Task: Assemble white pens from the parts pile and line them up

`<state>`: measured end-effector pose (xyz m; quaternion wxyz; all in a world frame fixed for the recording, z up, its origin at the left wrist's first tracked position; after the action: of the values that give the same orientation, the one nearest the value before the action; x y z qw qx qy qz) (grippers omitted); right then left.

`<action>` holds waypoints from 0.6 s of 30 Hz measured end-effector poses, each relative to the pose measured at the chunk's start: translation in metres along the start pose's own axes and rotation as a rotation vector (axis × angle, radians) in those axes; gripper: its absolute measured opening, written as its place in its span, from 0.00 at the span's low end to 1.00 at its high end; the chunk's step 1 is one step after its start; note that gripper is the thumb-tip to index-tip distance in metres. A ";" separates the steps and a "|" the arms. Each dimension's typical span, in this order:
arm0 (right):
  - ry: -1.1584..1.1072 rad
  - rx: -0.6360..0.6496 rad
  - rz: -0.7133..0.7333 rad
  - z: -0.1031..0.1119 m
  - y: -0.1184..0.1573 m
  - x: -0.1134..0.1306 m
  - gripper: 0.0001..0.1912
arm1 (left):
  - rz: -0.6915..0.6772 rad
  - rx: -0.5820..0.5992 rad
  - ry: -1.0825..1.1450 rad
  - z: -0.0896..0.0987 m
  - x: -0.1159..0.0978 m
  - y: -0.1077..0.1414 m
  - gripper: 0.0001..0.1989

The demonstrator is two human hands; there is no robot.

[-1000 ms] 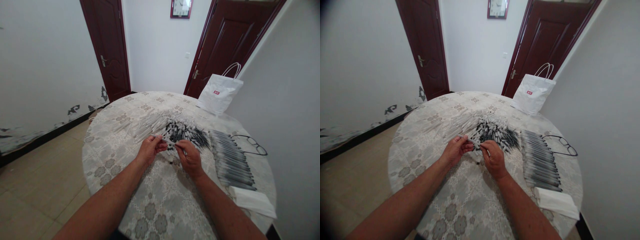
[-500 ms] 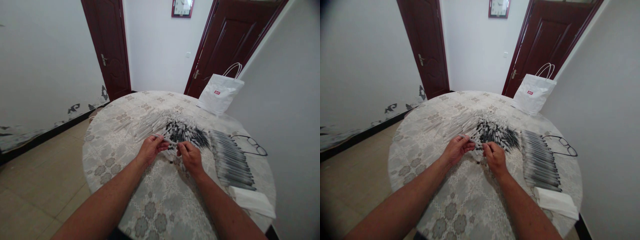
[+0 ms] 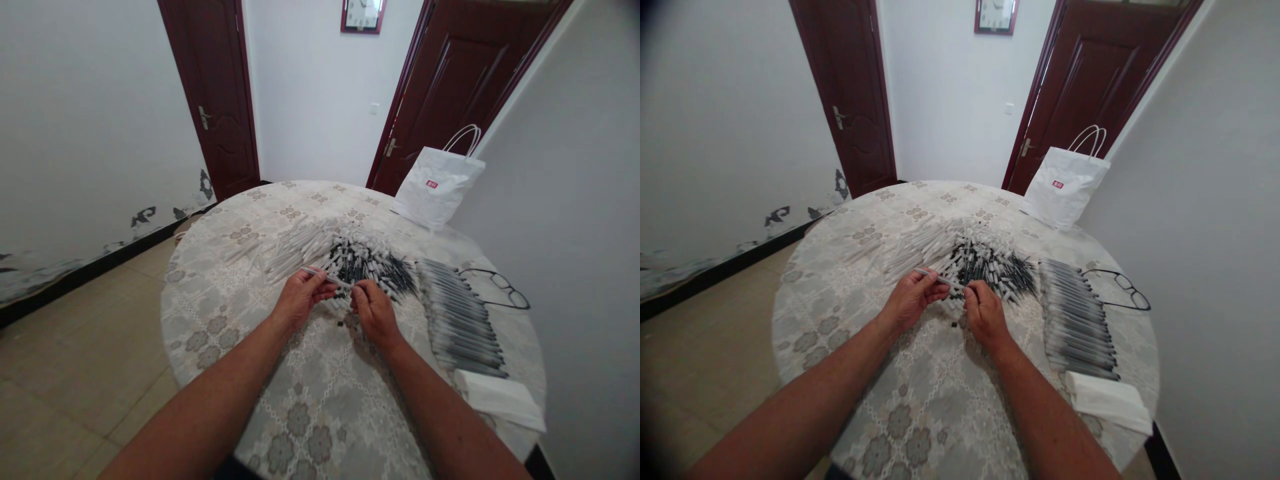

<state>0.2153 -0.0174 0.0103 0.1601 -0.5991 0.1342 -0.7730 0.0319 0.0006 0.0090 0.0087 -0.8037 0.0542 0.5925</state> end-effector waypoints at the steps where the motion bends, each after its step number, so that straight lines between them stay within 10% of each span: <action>1: 0.014 0.012 -0.003 0.000 0.000 0.000 0.15 | 0.002 0.007 0.001 0.000 0.000 0.000 0.14; 18: 0.031 0.042 0.000 0.002 -0.001 -0.002 0.18 | 0.000 0.041 -0.008 -0.001 -0.001 0.001 0.14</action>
<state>0.2173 -0.0151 0.0092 0.1703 -0.5835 0.1204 -0.7849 0.0331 -0.0004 0.0100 0.0256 -0.8011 0.0664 0.5943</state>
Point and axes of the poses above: each hand's wrist, its own y-axis away from the middle knuckle, its own z-axis out of the back of the hand, x = y × z, the point moved 2 cm from there along -y, towards the middle knuckle, and after that the axes turned 15 degrees about -y, right-handed, at the moved point
